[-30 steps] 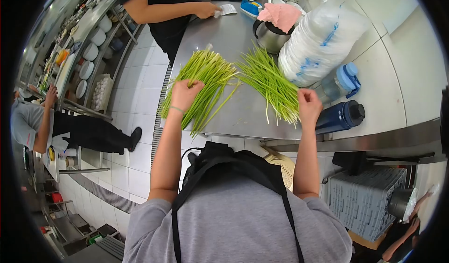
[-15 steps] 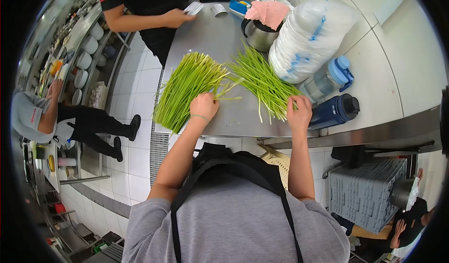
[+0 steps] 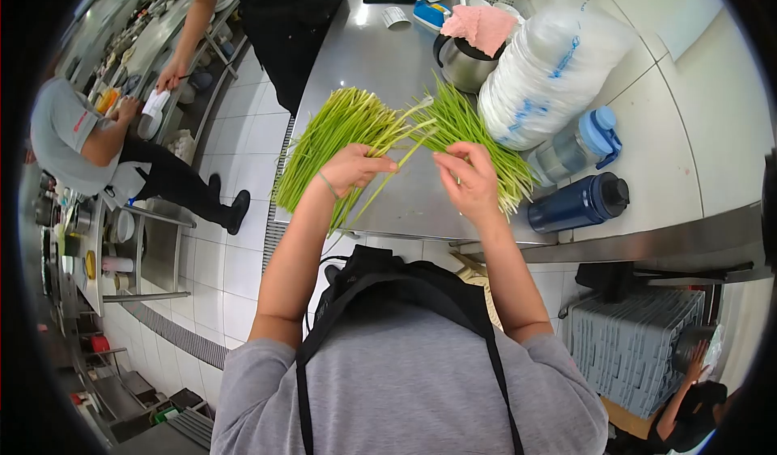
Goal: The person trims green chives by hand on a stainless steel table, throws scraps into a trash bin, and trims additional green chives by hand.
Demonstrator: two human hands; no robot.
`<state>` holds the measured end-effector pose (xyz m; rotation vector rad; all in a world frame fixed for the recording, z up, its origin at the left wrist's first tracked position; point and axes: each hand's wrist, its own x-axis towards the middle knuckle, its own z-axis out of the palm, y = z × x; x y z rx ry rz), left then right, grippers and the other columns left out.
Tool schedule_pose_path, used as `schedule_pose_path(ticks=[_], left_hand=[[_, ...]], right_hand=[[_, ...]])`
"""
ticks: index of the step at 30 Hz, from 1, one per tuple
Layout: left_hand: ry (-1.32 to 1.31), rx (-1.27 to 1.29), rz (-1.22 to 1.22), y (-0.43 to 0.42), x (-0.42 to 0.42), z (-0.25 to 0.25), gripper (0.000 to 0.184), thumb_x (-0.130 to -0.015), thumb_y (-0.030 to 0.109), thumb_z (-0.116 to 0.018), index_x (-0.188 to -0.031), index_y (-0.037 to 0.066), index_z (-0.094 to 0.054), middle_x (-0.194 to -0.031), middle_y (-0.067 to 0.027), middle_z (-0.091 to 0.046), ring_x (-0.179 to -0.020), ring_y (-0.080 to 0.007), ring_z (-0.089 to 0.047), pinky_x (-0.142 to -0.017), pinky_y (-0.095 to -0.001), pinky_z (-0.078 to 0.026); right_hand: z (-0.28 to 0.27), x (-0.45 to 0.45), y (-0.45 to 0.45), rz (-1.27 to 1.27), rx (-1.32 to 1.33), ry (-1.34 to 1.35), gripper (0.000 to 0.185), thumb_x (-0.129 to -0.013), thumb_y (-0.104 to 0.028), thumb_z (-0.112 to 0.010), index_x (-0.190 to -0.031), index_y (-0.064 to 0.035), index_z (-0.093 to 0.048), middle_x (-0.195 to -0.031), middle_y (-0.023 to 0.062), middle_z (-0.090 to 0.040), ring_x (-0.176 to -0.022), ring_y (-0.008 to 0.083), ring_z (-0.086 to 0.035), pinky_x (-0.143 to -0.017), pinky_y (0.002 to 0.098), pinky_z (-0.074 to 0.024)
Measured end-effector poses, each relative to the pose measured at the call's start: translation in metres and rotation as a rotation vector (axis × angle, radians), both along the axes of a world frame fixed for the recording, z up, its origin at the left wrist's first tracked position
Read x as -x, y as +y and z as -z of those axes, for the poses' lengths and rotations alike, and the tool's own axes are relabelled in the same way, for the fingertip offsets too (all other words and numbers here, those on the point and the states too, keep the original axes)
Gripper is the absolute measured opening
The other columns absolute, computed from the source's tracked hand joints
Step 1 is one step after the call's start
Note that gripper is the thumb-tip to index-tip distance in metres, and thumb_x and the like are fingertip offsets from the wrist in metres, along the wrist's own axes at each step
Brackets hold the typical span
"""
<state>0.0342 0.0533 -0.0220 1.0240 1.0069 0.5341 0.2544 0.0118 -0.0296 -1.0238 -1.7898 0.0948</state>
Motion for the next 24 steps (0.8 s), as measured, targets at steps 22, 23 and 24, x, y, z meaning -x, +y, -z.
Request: schedule_pose_path(ticks=[22,23,24], left_hand=[[-0.033,-0.107,-0.323,-0.006,0.07,0.004,0.02,-0.078,0.021,-0.047,-0.064,0.007,-0.048,-0.056,0.0008,-0.043,-0.048,-0.0073,-0.039,-0.043,-0.0224,-0.029],[-0.076,-0.101,-0.327,-0.005,0.071,0.011,0.019,-0.078,0.019,-0.046,-0.064,0.007,-0.047,-0.056,0.0004,-0.043,-0.048,-0.0089,-0.039,-0.044,-0.0228,-0.031],[-0.076,-0.107,-0.332,-0.004,0.071,0.014,0.019,-0.078,0.019,-0.046,-0.064,0.007,-0.047,-0.056,0.0004,-0.043,-0.048,-0.0089,-0.039,-0.044,-0.0228,-0.031]], right_hand=[[0.041,0.036,0.061,-0.055,0.311,-0.092,0.013,-0.071,-0.009,-0.059,-0.083,-0.0069,-0.063,-0.085,0.007,-0.056,-0.082,0.025,-0.053,-0.07,0.0344,-0.0431],[0.054,0.039,0.067,-0.062,0.398,-0.206,0.014,-0.072,-0.009,-0.058,-0.084,-0.0064,-0.063,-0.083,0.0071,-0.056,-0.081,0.0249,-0.054,-0.07,0.0343,-0.0439],[0.059,0.046,0.071,-0.066,0.392,-0.207,0.014,-0.072,-0.009,-0.058,-0.084,-0.0064,-0.063,-0.083,0.0071,-0.056,-0.081,0.0249,-0.054,-0.07,0.0343,-0.0439]])
